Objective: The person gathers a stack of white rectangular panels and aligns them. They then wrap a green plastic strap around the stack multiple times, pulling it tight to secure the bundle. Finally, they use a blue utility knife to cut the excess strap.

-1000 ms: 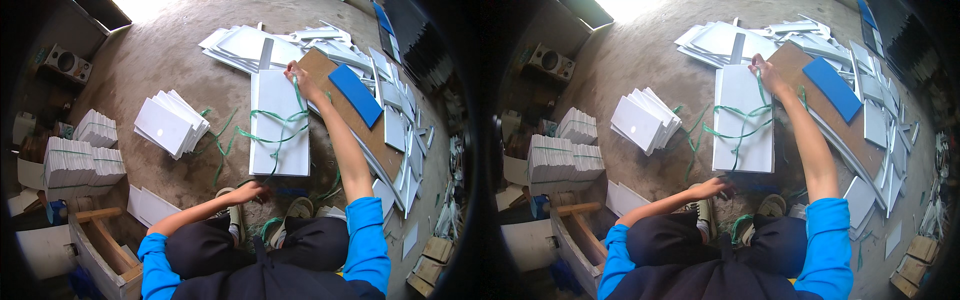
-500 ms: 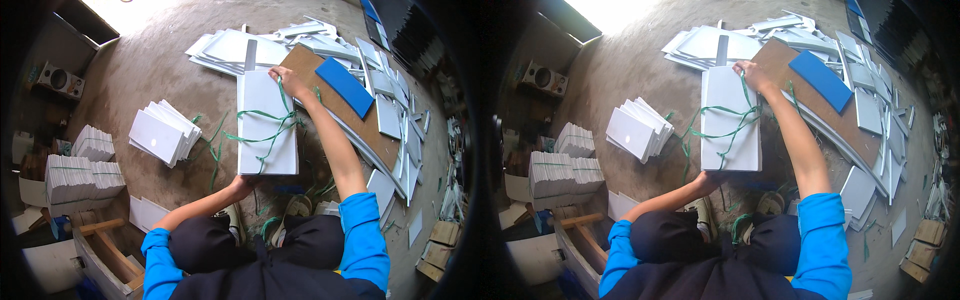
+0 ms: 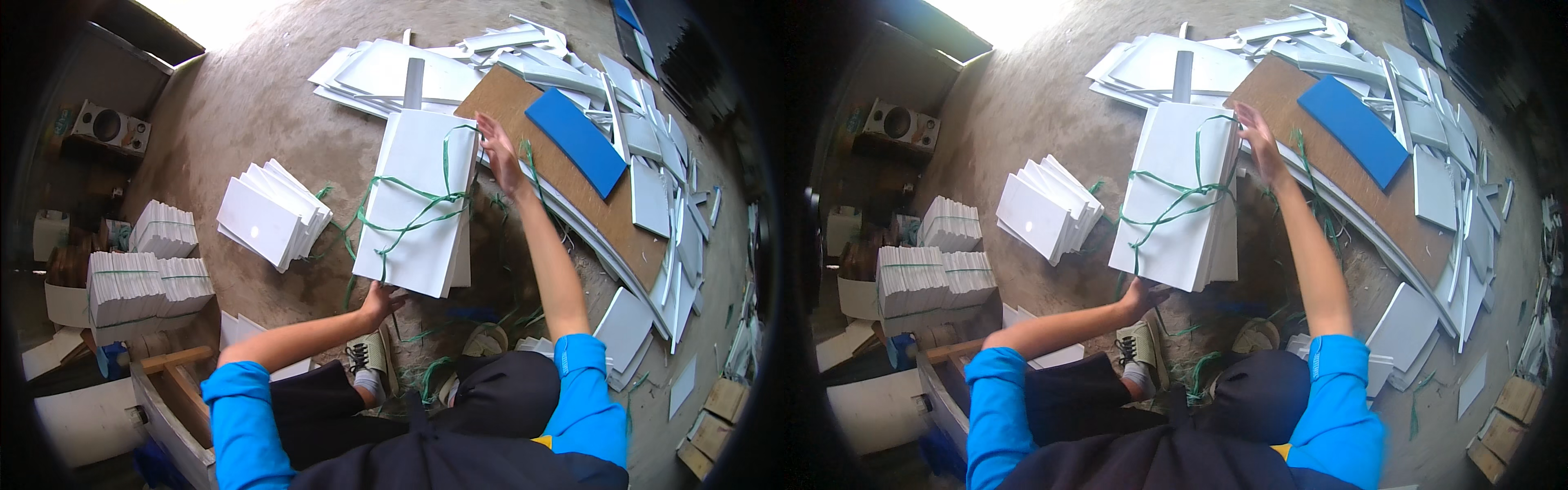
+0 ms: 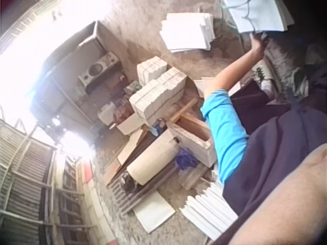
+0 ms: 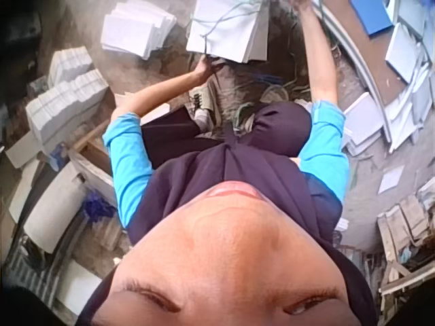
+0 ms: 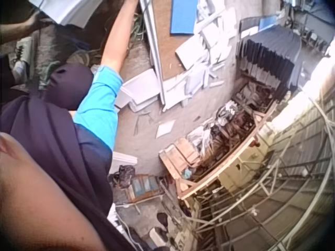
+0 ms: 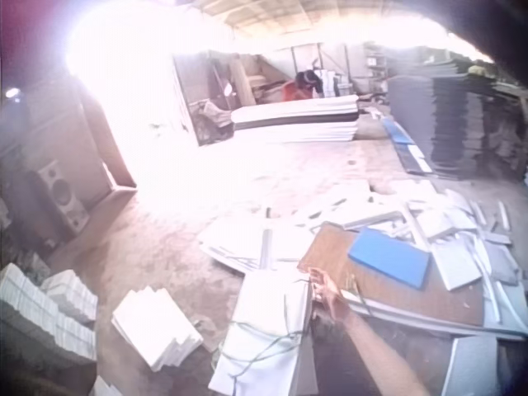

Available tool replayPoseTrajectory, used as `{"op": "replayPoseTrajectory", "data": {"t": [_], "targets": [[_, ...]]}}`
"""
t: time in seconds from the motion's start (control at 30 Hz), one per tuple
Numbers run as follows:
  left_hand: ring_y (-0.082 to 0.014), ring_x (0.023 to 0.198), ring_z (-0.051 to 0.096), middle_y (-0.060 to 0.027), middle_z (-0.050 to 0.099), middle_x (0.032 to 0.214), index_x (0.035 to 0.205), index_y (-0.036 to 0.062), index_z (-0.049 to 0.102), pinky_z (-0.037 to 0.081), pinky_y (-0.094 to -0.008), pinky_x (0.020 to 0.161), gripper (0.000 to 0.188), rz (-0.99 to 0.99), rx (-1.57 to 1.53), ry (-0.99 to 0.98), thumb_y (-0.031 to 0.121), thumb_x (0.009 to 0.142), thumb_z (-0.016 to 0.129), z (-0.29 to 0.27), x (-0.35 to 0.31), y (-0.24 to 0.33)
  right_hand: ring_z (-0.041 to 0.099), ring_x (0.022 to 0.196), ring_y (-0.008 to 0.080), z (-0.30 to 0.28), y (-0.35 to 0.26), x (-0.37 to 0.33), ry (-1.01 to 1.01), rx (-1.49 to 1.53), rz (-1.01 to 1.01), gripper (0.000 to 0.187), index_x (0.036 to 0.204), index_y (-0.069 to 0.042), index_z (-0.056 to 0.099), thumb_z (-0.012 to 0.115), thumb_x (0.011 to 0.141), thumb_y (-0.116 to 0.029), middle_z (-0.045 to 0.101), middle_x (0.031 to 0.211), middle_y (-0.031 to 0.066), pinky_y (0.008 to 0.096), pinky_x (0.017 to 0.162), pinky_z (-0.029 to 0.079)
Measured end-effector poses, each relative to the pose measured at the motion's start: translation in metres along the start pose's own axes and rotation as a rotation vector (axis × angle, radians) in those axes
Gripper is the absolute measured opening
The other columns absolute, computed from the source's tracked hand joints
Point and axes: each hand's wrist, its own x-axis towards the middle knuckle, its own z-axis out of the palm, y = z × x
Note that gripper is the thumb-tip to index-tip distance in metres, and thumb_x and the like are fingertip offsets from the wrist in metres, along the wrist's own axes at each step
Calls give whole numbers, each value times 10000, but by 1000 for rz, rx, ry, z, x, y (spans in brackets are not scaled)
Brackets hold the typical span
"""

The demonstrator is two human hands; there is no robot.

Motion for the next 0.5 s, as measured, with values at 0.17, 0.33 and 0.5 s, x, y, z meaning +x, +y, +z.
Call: {"op": "replayPoseTrajectory", "data": {"t": [0.17,0.33,0.5], "targets": [[-221,944,552,-86,437,1210,1341,245,69,481,-329,694,579,141,-252,422,355,909,437,46,41,-60,385,1215,260,-53,95,-39,279,-203,123,482,1276,-13,389,416,849,-234,434,1289,150,345,1030,270],[-151,903,564,-43,546,1008,1155,123,438,493,-311,691,350,284,-462,203,365,904,468,54,68,-94,484,1137,274,-31,133,-48,233,-638,-108,417,1248,-18,406,412,832,-6,483,1222,172,349,950,381],[-210,1024,536,-77,537,1156,1250,90,428,435,-347,872,390,605,700,323,244,892,455,49,57,-95,473,1162,285,-21,132,-41,263,-507,-104,449,1261,-41,385,399,818,30,465,1244,181,357,948,386]]}}
